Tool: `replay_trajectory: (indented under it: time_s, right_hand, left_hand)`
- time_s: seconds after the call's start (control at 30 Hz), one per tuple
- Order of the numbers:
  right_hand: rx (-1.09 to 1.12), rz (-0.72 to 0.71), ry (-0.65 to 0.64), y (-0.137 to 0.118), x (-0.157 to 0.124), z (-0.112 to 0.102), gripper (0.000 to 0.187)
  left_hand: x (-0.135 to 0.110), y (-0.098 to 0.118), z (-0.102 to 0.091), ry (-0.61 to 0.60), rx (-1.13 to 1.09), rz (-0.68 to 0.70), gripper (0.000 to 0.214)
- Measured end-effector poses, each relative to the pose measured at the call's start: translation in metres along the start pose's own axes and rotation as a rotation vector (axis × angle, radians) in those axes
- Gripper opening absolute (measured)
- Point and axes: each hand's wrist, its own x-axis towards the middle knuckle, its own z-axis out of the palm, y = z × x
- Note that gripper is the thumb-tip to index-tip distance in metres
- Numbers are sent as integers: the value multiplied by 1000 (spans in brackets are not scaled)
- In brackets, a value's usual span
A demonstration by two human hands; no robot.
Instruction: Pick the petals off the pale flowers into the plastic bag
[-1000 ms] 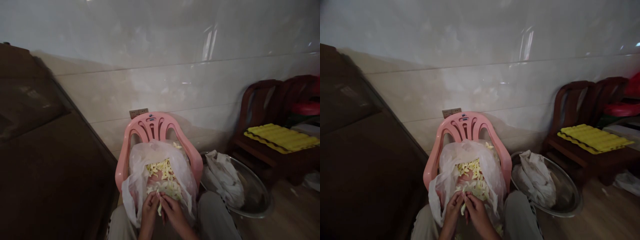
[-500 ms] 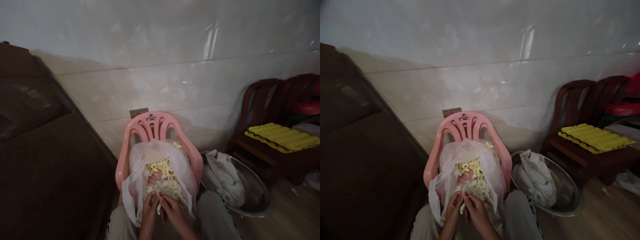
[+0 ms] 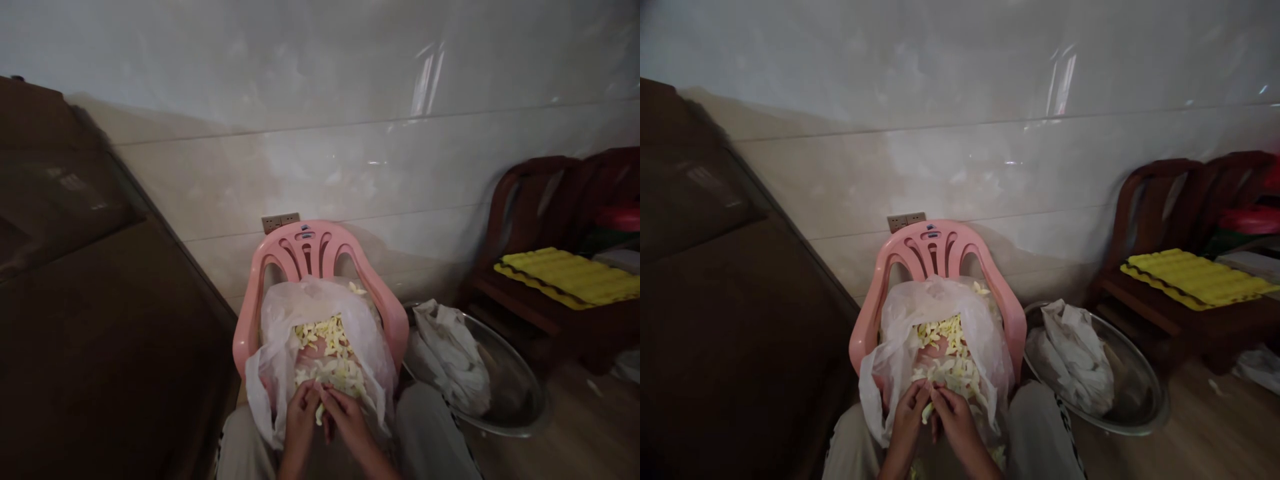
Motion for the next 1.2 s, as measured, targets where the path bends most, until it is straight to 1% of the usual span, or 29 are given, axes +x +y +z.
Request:
replay_trajectory:
  time_s: [0.13, 0.23, 0.4, 0.5, 0.6, 0.7, 0.8, 0.9, 0.97, 1.07, 1.2]
  right_hand:
    - [-2, -24, 7, 9, 2, -2, 66]
    - [-49, -36, 16, 9, 2, -2, 68]
    - [-176, -53, 33, 2, 0, -4, 59]
    - [-239, -61, 60, -2, -2, -5, 51]
    - [-219, -59, 96, -2, -4, -3, 48]
    - [-120, -6, 163, 1, -2, -1, 51]
    - [-61, 16, 232, 1, 1, 1, 54]
    - [-94, -23, 248, 1, 2, 3, 54]
    - [-147, -56, 261, 1, 1, 5, 52]
    - [-261, -126, 285, 4, -2, 8, 45]
    - [-418, -219, 312, 6, -6, 9, 36]
  left_hand:
    - [-5, 1, 0, -6, 54, 14, 58]
    - [-9, 1, 0, -24, 114, 47, 56]
    - [-11, 0, -1, -74, 223, 83, 56]
    - [-9, -3, -1, -69, 266, 114, 55]
    - [-9, -8, 1, -50, 260, 127, 55]
    - [-11, -11, 5, -33, 226, 64, 59]
    - [-13, -13, 8, 11, 171, 14, 63]
    - [-14, -13, 11, 146, 122, 45, 64]
    - [-14, -13, 12, 223, 86, 34, 65]
    - [-11, -15, 14, 252, 38, -16, 68]
    - [-10, -17, 15, 324, 26, 31, 66]
